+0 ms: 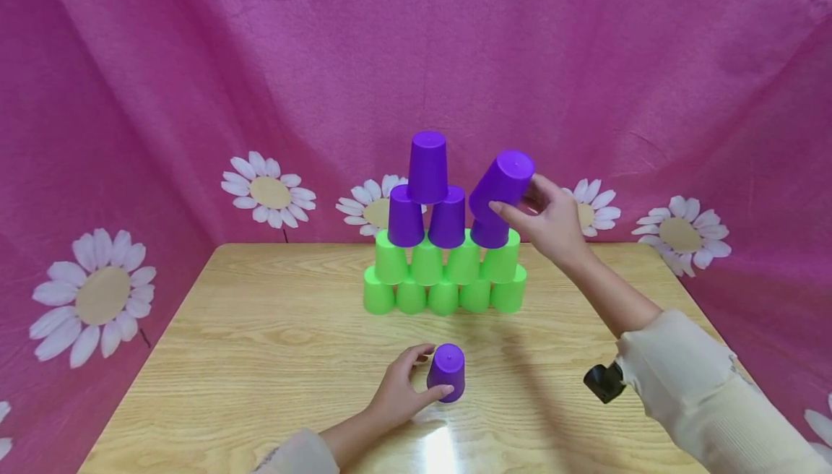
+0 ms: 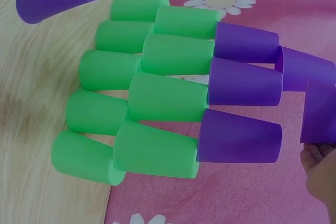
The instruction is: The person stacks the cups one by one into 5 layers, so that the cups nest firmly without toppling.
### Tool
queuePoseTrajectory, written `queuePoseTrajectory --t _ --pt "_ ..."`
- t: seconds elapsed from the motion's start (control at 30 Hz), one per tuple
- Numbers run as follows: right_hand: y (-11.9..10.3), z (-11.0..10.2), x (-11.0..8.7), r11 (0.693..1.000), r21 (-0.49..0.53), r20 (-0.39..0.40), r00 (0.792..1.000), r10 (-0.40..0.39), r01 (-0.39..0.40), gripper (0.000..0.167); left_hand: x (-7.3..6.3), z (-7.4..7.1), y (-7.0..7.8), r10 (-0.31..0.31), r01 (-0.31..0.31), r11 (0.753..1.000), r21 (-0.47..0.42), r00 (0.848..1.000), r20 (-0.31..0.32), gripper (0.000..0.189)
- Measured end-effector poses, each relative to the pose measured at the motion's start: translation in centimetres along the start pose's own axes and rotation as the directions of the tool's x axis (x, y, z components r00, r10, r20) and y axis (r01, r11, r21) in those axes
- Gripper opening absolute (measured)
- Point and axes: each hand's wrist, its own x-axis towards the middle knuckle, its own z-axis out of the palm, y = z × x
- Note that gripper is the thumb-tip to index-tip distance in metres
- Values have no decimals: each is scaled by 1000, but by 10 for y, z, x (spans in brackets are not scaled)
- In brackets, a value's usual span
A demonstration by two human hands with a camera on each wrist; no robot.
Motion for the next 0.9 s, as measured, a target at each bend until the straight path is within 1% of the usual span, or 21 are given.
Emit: queuePoseTrajectory --t 0.17,0.3,0.47,0.7,0.9 --pt "0 2 8 998 -60 -9 1000 25 -25 42 0 4 0 13 -13 1000 17 1000 2 64" --pt "0 4 14 996 -64 6 998 59 -59 46 0 8 -1 18 -18 1000 25 1000 3 65" --pt "-1 9 22 993 -86 26 997 78 -75 49 -1 10 -3 24 -23 999 28 1000 -3 65" --pt "2 15 35 987 -121 6 994 107 -106 47 -1 13 -4 29 -28 999 44 1000 -10 63" --pt "1 16 39 982 -130 11 990 140 -138 49 -2 14 -6 39 -39 997 72 999 -5 63"
